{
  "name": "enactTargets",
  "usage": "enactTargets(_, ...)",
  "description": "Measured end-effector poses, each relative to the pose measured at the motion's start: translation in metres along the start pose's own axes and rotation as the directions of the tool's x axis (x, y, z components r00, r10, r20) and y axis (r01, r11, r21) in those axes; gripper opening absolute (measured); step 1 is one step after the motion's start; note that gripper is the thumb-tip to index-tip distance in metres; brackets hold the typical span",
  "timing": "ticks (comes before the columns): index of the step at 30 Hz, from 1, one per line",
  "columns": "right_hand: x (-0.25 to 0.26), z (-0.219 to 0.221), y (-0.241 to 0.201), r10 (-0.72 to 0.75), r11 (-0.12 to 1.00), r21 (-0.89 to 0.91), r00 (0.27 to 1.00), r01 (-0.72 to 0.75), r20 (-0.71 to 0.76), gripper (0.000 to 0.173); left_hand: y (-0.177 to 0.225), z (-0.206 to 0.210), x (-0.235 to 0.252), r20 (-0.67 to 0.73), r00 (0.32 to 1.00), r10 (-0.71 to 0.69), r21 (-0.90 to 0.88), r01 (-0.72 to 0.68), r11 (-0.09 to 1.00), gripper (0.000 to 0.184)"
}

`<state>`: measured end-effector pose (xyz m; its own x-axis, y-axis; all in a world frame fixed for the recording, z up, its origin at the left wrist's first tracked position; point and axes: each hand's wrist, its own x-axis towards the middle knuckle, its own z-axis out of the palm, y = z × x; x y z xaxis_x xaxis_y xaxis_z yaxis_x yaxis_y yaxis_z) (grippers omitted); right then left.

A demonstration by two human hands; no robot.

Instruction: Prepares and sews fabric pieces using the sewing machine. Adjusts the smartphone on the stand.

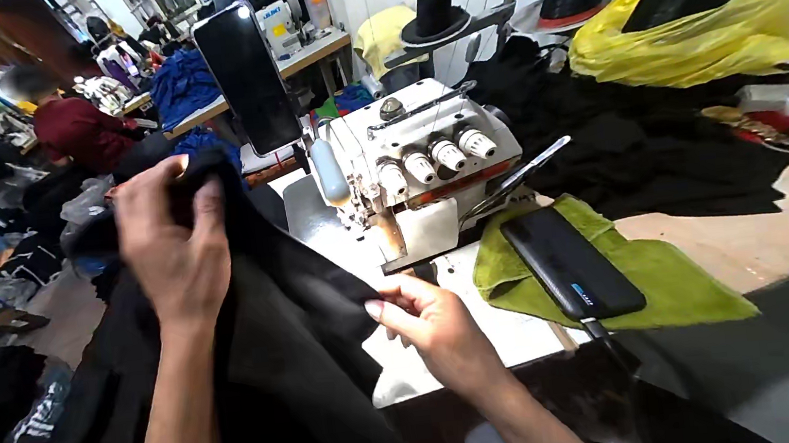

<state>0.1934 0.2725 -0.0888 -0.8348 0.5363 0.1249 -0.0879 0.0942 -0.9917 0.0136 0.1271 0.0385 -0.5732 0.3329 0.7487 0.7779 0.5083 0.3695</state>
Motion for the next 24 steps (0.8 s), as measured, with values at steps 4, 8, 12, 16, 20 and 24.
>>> enactTargets(4,0.008,-0.004,0.015,0.147,0.978,0.153,0.989,-0.144,-0.008,0.011,-0.005,0.027,-0.057,0.333,0.932,-0.142,-0.013,0.155,0.988,0.041)
enactTargets(8,0.005,-0.004,0.022,0.198,0.967,0.162,0.980,-0.198,0.020,0.010,0.005,0.027,-0.140,0.330,0.936,0.122,-0.156,-0.074,0.985,0.023)
enactTargets(12,0.009,0.001,0.023,0.153,0.985,0.086,0.988,-0.152,0.001,0.013,0.002,0.012,-0.162,0.433,0.841,0.323,-0.089,-0.317,0.944,0.033)
enactTargets(16,0.010,0.006,0.023,0.135,0.981,0.151,0.989,-0.124,-0.062,0.010,-0.017,-0.021,-0.170,0.339,0.866,0.367,-0.059,-0.369,0.927,0.014)
enactTargets(20,0.008,0.006,0.025,0.162,0.980,0.131,0.982,-0.148,-0.101,0.010,-0.056,-0.051,-0.198,0.398,0.867,0.299,0.021,-0.334,0.942,0.015)
enactTargets(24,0.004,0.010,0.029,0.157,0.985,0.089,0.980,-0.147,-0.124,0.013,-0.050,-0.059,-0.204,0.424,0.896,0.133,-0.001,-0.147,0.989,0.023)
